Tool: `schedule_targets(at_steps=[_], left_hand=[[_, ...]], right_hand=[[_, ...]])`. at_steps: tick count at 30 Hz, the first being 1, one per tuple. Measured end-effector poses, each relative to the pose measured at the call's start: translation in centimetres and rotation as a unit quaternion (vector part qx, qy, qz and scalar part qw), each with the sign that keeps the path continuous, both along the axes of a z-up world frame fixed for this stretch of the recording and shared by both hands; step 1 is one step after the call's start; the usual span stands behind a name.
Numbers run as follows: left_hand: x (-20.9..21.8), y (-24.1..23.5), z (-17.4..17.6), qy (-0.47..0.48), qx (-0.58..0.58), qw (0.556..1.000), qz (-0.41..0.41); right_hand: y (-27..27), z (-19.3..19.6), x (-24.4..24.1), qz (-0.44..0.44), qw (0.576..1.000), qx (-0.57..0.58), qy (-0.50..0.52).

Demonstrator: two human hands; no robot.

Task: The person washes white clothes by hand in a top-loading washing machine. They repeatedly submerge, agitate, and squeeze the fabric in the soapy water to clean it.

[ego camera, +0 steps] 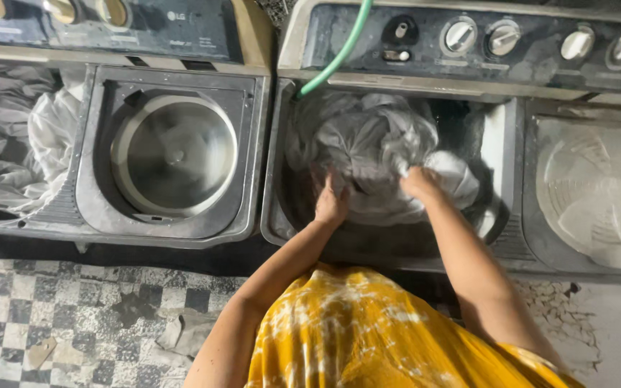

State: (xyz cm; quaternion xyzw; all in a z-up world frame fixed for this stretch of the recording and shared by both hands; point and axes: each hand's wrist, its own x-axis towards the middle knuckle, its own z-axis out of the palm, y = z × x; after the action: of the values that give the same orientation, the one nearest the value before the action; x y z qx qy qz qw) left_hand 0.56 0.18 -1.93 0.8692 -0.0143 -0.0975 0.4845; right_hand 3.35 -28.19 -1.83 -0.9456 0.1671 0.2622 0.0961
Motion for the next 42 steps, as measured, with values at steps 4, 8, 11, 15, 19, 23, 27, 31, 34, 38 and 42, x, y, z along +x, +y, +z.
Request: schedule_targets(at_steps=[4,8,11,15,19,23,27,31,34,38,42], left_hand=[[-0.3,0.2,0.6,-0.068,0.002,0.998,-0.006],[-0.5,-0.1,0.5,0.027,-0.071,0.995,-0.064],[-0.4,-0.4,0.6,0.092,0.05,0.987,-0.124],[-0.4,-0.3,2.0,0.176,0.109,0.97,-0.129],[-0.2,0.2,2.5,0.036,0.172,0.981,-0.086],[-0.3,0.6,1.9,-0.11,0.154,0.982,-0.002],[-0.1,0.7,0.1,-0.021,0.198,0.977,-0.073],[0.2,-0.2,-5.0,0.069,0.112,0.987,-0.097],[0.1,-0.5,-7.7,0.042,0.065,0.991,-0.111],[-0.2,-0.7,-8.2,0.032,0.122,0.984,-0.123],[-0.2,-0.9,-5.9,0.106,0.098,0.975,-0.167]], right_hand=[[5.2,2.1,-6.7,-0.005,0.997,0.009,0.074],[9.4,2.9,-10.2,0.032,0.986,0.125,0.109],[9.8,4.2,-8.8,0.194,0.949,0.243,0.053],[9.1,9.7,-4.6,0.094,0.959,0.253,-0.081],[8.6,10.2,1.0,0.197,0.956,0.071,-0.207],[8.8,6.4,4.8,0.169,0.974,-0.018,-0.151],[7.3,2.8,5.4,0.073,0.985,0.042,-0.148],[5.8,0.2,3.3,0.084,0.982,0.044,-0.161],[6.9,-0.1,0.3,0.108,0.979,0.06,-0.162],[10.3,3.5,-3.0,0.12,0.972,0.123,-0.162],[11.3,7.6,-5.6,0.096,0.964,0.186,-0.163]])
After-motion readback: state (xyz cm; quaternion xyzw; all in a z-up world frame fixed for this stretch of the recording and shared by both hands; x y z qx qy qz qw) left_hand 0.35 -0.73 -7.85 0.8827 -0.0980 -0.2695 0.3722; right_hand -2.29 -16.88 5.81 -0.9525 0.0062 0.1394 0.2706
